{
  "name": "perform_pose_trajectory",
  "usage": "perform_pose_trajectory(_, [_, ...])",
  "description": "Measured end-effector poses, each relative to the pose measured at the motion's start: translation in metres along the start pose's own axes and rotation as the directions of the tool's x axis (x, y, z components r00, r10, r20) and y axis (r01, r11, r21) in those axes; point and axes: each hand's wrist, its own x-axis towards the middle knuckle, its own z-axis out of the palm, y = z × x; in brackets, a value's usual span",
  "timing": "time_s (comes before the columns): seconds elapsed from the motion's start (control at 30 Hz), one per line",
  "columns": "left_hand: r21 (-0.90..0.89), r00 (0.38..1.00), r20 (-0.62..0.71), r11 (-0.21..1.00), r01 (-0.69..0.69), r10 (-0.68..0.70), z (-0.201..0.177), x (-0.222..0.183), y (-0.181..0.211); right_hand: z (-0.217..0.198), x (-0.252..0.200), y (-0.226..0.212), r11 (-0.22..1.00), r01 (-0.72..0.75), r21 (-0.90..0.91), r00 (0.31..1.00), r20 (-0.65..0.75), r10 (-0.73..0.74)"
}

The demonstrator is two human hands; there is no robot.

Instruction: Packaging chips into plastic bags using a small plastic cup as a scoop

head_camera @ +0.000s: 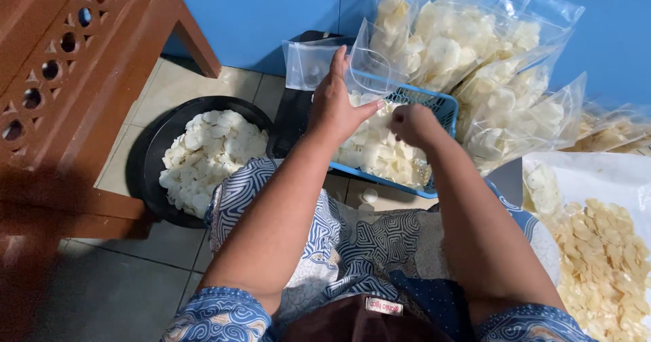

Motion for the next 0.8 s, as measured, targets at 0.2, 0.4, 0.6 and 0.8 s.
perform_pose_trajectory(0.2, [0.043,0.999,0.041,0.999,0.014,-0.016,0.0,0.001,0.0,-0.082,-0.043,-0.032,0.98,0.071,0.184,0.988,-0.145,-0.045])
perform_pose_trajectory(0.4, [0.068,0.999,0.044,0.997,0.021,-0.024,0.006,0.001,-0.001,-0.115,-0.064,-0.028,0.941,0.047,0.334,0.949,-0.31,0.063])
perform_pose_trajectory(0.6, [0.085,0.996,0.095,0.996,-0.008,0.0,0.02,-0.005,-0.008,-0.129,-0.082,-0.048,0.557,0.432,0.709,0.837,-0.545,0.044])
perform_pose_trajectory(0.8, [-0.016,0.989,0.146,0.999,-0.029,0.031,0.032,-0.01,0.002,-0.117,-0.077,-0.047,0.759,0.538,0.366,0.754,-0.612,-0.24])
